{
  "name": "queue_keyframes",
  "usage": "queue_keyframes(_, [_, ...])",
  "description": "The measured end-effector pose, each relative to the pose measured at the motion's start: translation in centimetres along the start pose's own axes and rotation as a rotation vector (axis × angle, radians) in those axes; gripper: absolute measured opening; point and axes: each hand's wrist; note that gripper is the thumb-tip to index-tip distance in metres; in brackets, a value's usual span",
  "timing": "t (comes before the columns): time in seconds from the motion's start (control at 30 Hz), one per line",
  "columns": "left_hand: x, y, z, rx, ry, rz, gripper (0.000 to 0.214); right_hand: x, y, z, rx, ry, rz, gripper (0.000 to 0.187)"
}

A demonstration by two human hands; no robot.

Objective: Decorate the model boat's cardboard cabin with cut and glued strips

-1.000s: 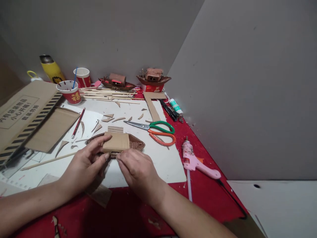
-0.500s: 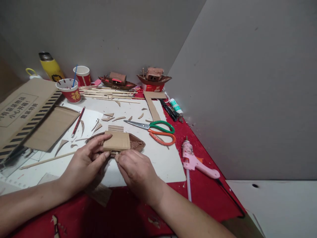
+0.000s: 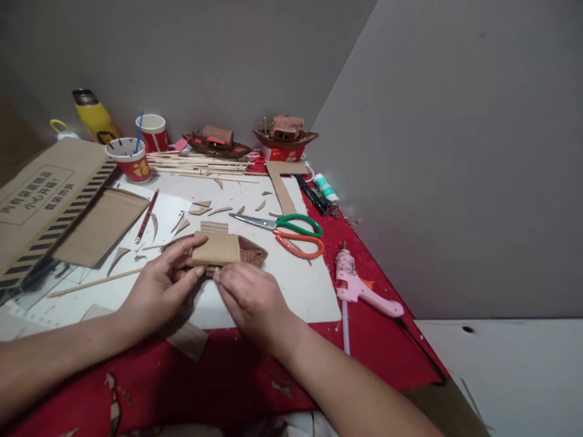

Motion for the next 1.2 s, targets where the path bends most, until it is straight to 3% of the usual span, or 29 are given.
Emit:
queue_keyframes(0.2, [-0.1,-0.3,-0.2,0.038,0.015,-0.021,0.048,-0.6,0.3,-0.7,0.032,0.023,0.040,0.017])
queue_keyframes(0.33, [-1.3,-0.9,0.4,0.146,0.109,0.060,0.045,-1.9,0.2,-1.4,0.007,0.076,0.063,0.010])
queue_keyframes(0.4, [-2.4,-1.6,1.0,0.208,0.233,0.087,0.037,-2.3,0.0,-1.7,0.009,0.129,-0.033,0.006])
queue_keyframes(0.47, [-3.7,-2.5,1.7,0.260,0.415,0.043,0.024,-2.4,-0.2,-2.0,0.014,0.152,-0.204,0.014])
queue_keyframes(0.63, [-5.6,-4.5,2.9,0.197,0.833,-0.430,0.032,-2.1,-0.4,-2.6,0.041,0.073,-0.638,0.019])
queue_keyframes(0.73, [-5.5,-4.8,3.1,0.135,0.918,-0.488,0.021,-2.2,-0.4,-3.1,0.071,0.050,-0.752,0.020])
queue_keyframes(0.87, [-5.1,-5.0,2.9,0.059,0.838,-0.463,0.010,-2.2,-0.3,-3.3,0.109,0.026,-0.762,0.026])
queue_keyframes(1.0, [-4.7,-5.2,2.8,-0.031,0.562,-0.426,0.003,-2.0,-0.1,-3.2,0.180,0.127,-0.719,0.011])
queue_keyframes(1.2, [-4.0,-5.2,4.2,-0.240,0.074,-0.399,0.020,-3.8,0.0,-4.2,0.267,0.264,-0.555,0.017])
Point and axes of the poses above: each hand's wrist, its own y-axis towards the middle knuckle, its own x-axis out of the palm, z = x × y, and after that the axes turned 11 degrees about z, right-handed
